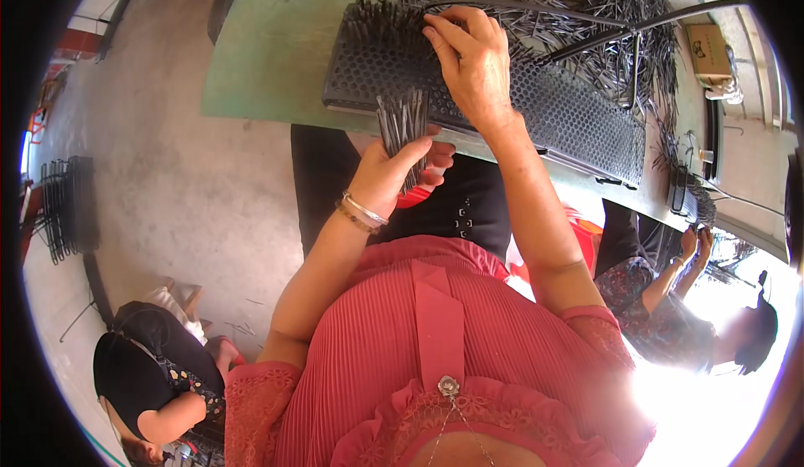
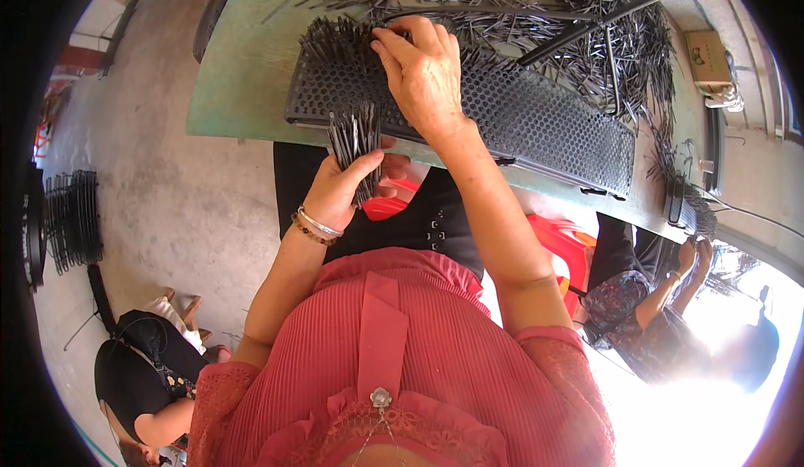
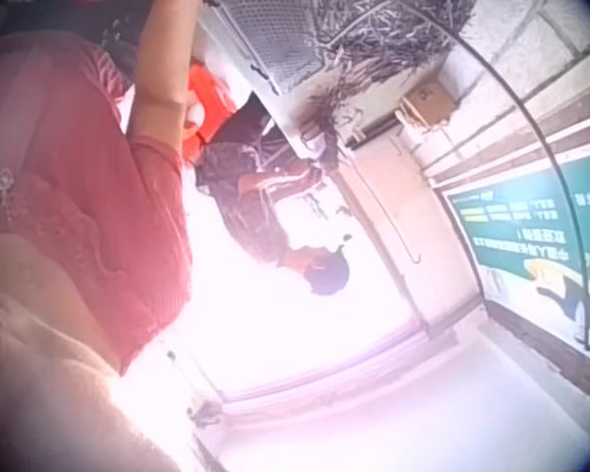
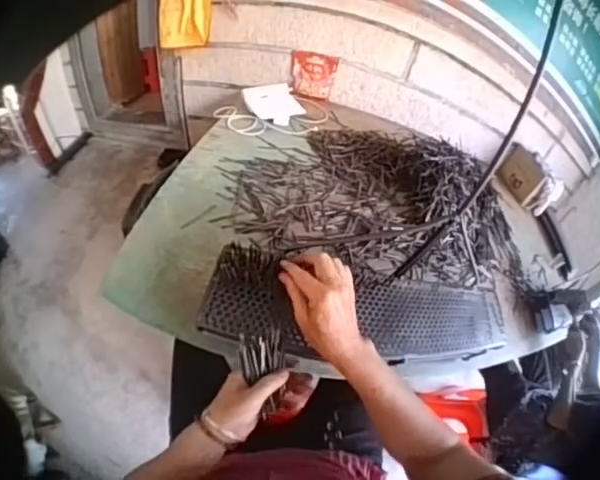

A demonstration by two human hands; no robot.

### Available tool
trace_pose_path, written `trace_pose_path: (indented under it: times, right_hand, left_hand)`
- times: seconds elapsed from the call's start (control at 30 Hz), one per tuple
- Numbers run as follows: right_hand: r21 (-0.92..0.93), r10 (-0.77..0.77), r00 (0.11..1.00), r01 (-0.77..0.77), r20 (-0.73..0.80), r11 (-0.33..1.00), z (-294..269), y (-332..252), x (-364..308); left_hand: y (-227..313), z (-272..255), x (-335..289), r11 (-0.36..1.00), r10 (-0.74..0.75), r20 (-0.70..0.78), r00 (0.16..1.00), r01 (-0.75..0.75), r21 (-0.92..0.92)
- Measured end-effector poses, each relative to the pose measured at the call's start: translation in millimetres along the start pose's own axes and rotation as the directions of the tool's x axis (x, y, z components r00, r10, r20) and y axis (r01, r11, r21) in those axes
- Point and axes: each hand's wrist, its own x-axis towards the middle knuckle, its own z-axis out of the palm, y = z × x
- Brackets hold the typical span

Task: Manually organizing bundles of thin metal pins and inserting them into a perforated rubber or plastic block on a workbench.

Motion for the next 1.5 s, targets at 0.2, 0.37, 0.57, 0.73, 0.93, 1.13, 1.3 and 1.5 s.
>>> trace_pose_path:
  times: [0.2,0.37,0.57,0.73,0.93,1.13,1.3,1.5]
  right_hand:
    - [0.097,-0.013,0.995,0.023,-0.095,0.995,-5,4,1]
    - [0.413,0.366,0.867,-0.486,0.337,0.770,-44,-27,-10]
    - [0.406,0.434,0.542,-0.836,0.720,0.370,-58,-22,-25]
    - [0.438,0.464,0.567,-0.823,0.681,0.362,-62,-12,-39]
    - [0.649,0.595,0.748,-0.614,0.295,0.450,-78,11,-24]
    - [0.661,0.519,0.849,-0.448,0.104,0.602,-53,47,-16]
    - [0.587,0.478,0.870,-0.452,0.122,0.672,-49,55,-19]
    - [0.534,0.404,0.894,-0.440,0.191,0.722,-55,57,-14]
  left_hand:
    - [2,0,3,0.996,0.014,-0.073,0.997,-0.020,-0.085]
    - [19,13,-7,0.990,0.088,0.001,0.996,-0.087,-0.112]
    - [15,22,-5,0.996,0.071,0.008,0.997,-0.070,-0.049]
    - [2,25,-1,0.997,0.059,-0.058,0.997,-0.063,-0.054]
    - [0,33,6,0.993,0.060,-0.143,0.988,-0.074,-0.093]
    - [-15,33,13,0.987,-0.137,-0.002,0.991,0.136,-0.089]
    - [-16,29,13,0.988,-0.140,-0.009,0.990,0.139,-0.070]
    - [-15,26,12,0.988,-0.140,-0.002,0.990,0.140,-0.060]
